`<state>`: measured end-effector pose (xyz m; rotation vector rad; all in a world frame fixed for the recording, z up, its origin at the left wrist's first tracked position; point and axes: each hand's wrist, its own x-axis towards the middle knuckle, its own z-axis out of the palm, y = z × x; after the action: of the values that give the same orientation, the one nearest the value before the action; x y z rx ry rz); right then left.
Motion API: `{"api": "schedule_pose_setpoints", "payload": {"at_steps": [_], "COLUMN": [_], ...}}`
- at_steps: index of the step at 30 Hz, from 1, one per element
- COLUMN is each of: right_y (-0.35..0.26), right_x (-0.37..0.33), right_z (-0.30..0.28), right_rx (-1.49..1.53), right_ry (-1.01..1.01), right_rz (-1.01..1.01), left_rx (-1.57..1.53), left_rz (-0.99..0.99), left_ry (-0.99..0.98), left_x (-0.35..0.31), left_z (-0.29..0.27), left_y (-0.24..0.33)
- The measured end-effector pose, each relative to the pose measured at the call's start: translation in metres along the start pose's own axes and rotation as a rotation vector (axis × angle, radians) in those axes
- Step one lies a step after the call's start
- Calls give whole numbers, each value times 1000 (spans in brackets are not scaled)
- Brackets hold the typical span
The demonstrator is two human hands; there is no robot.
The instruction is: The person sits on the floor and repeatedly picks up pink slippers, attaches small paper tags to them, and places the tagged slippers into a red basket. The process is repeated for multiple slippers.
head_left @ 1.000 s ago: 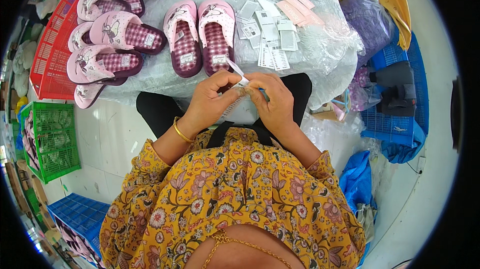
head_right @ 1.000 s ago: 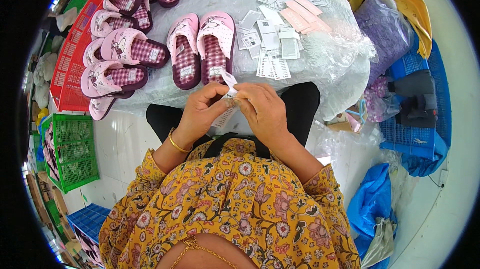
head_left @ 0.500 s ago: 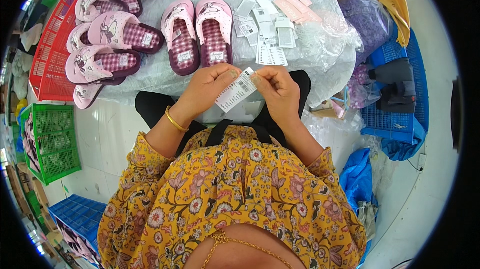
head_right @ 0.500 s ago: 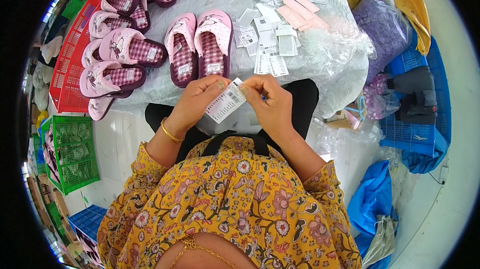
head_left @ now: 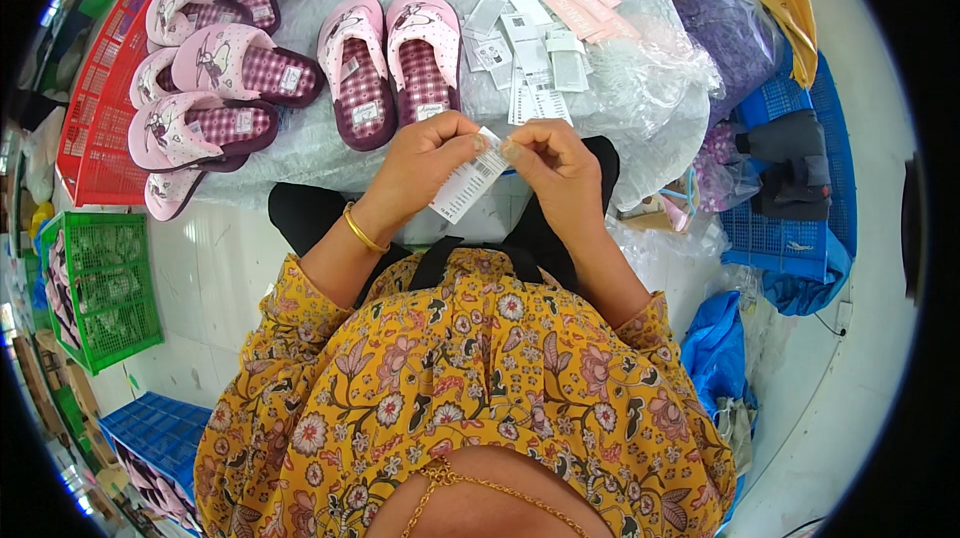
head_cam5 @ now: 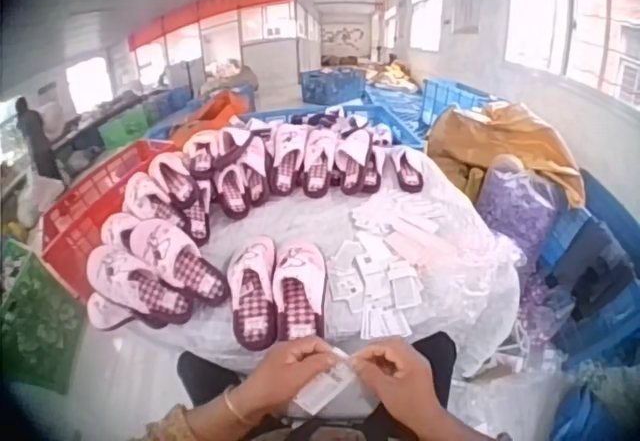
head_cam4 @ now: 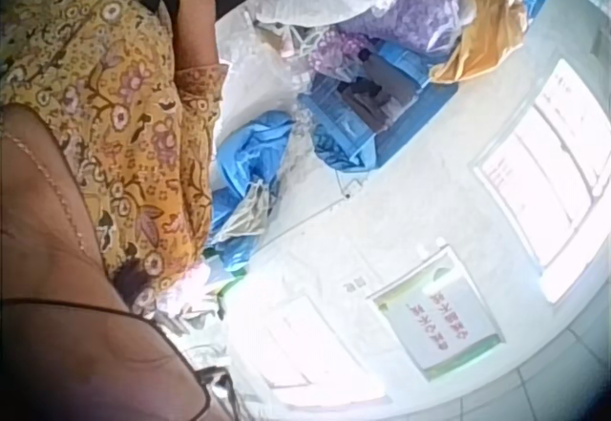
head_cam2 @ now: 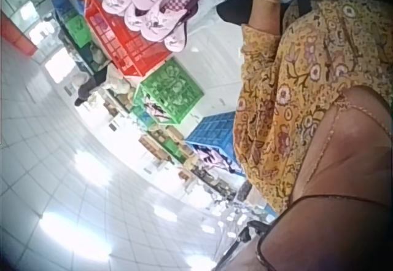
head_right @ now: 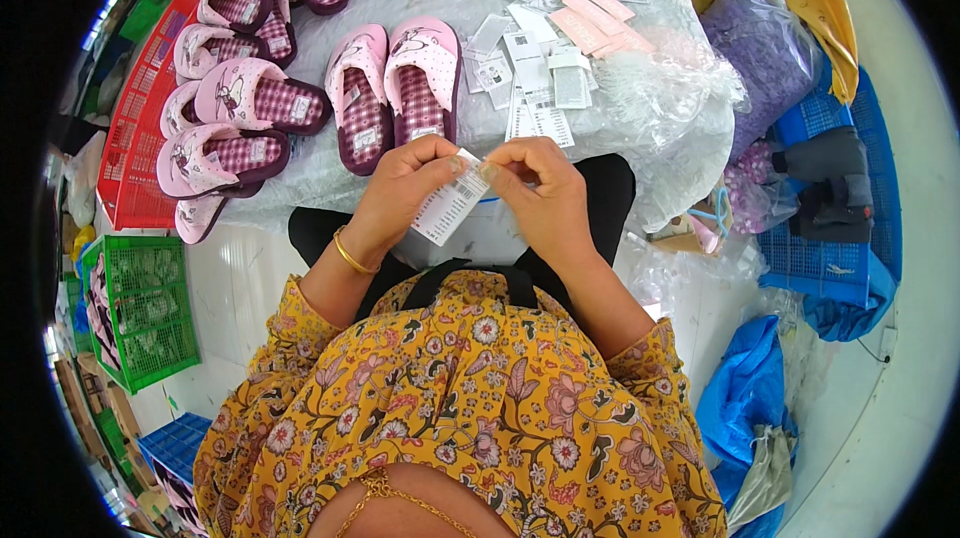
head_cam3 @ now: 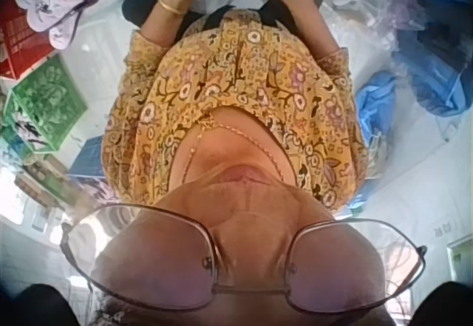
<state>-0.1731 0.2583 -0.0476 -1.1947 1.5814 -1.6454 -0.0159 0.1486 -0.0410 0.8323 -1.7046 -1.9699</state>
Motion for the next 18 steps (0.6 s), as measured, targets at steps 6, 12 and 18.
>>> {"api": "schedule_pose_setpoints", "payload": {"at_steps": [6, 12, 18], "right_y": [-15, -13, -16], "right_x": [-5, -5, -5], "right_z": [-4, 0, 0], "right_rx": [176, 124, 71], "right_ry": [-78, -71, -76], "right_rz": [293, 334, 349], "left_rx": [49, 112, 161], "left_rz": [109, 145, 241], "left_ry": [40, 61, 137], "left_x": [-2, -7, -8], "left_z": [-1, 3, 8], "left_y": [-2, -1, -10]}}
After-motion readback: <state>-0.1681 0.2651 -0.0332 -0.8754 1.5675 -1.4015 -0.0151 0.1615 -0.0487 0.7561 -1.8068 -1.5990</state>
